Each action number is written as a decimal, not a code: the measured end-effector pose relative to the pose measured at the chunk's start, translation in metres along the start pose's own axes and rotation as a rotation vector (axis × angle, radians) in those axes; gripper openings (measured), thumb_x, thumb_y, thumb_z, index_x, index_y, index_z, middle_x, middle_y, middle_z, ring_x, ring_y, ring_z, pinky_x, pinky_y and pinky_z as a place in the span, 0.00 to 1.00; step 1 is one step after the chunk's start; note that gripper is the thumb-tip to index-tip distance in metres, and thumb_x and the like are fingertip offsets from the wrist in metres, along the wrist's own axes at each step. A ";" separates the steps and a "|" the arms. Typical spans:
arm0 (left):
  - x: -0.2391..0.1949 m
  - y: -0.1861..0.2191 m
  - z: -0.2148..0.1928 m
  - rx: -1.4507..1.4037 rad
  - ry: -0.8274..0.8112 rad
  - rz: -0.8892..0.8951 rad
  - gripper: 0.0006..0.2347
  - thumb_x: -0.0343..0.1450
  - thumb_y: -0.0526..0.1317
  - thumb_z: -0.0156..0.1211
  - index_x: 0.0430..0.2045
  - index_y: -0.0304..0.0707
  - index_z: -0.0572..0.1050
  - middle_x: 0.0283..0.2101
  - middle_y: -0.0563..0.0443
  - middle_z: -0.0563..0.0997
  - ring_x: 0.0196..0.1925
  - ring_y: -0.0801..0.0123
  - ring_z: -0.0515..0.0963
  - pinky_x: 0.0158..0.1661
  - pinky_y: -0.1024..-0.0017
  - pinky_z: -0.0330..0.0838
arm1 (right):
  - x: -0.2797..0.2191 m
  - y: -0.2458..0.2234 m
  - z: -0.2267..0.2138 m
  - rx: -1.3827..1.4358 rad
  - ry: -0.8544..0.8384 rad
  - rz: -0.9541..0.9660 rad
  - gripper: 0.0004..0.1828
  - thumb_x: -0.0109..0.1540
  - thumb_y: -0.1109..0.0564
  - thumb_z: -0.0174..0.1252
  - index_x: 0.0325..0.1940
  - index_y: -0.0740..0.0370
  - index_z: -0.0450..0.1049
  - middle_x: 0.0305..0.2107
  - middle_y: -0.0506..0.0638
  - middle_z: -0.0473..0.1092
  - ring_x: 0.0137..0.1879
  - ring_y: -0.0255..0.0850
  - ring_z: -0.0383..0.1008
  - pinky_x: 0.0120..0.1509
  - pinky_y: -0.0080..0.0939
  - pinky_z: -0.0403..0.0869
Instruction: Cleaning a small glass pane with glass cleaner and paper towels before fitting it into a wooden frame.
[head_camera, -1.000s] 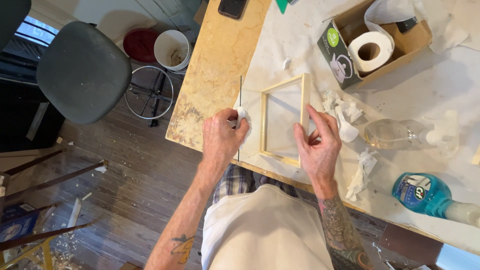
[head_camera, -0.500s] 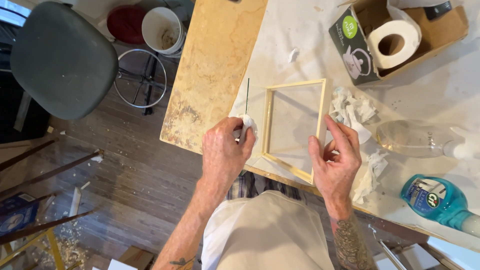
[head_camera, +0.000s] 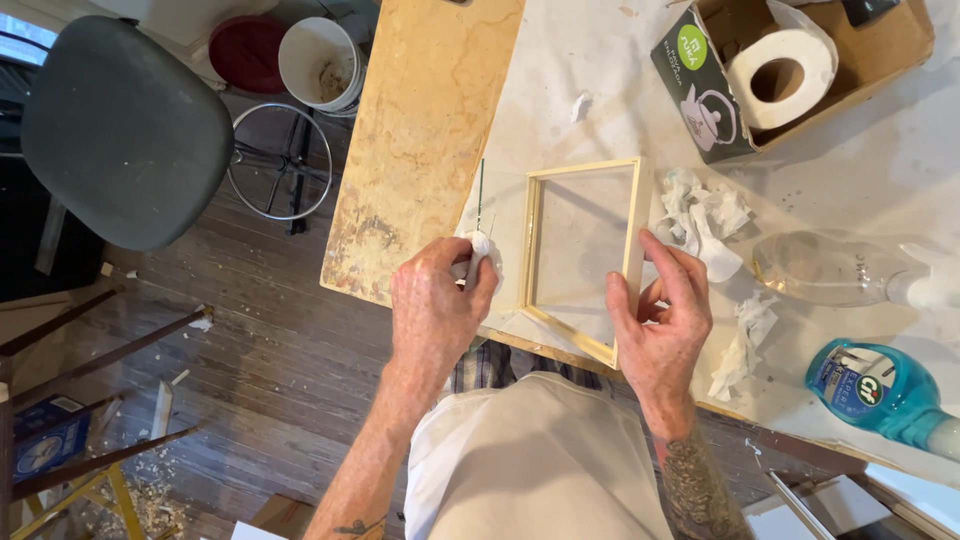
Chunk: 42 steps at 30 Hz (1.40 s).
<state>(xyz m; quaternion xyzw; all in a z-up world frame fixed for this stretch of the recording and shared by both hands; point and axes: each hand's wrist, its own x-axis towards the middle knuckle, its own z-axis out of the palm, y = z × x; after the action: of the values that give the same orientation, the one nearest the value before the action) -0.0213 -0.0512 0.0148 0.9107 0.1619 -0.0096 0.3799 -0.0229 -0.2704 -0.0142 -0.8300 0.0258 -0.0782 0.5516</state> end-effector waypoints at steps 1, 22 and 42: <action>0.000 0.001 0.000 0.001 -0.001 0.002 0.05 0.64 0.36 0.64 0.27 0.33 0.81 0.24 0.43 0.82 0.27 0.53 0.85 0.25 0.65 0.81 | 0.000 0.001 0.000 0.001 0.003 0.001 0.23 0.63 0.67 0.64 0.63 0.67 0.72 0.46 0.56 0.67 0.26 0.31 0.64 0.25 0.30 0.75; -0.004 0.014 0.027 -0.056 -0.004 0.085 0.06 0.63 0.35 0.66 0.28 0.32 0.81 0.26 0.40 0.83 0.29 0.52 0.86 0.25 0.63 0.83 | -0.004 0.003 0.002 0.016 -0.008 0.014 0.23 0.65 0.63 0.64 0.65 0.63 0.71 0.49 0.54 0.66 0.25 0.32 0.66 0.26 0.31 0.74; -0.054 -0.065 -0.044 -0.285 -0.004 -0.296 0.16 0.70 0.34 0.55 0.54 0.35 0.72 0.34 0.42 0.81 0.38 0.62 0.75 0.42 0.62 0.72 | 0.004 0.001 -0.028 0.002 -0.132 0.106 0.25 0.65 0.61 0.62 0.67 0.67 0.70 0.52 0.62 0.68 0.46 0.44 0.72 0.44 0.41 0.78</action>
<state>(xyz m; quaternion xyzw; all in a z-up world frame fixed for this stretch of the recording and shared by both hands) -0.0967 0.0067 0.0087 0.8139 0.2928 -0.0442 0.4999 -0.0231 -0.2962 -0.0039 -0.8304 0.0330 0.0060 0.5561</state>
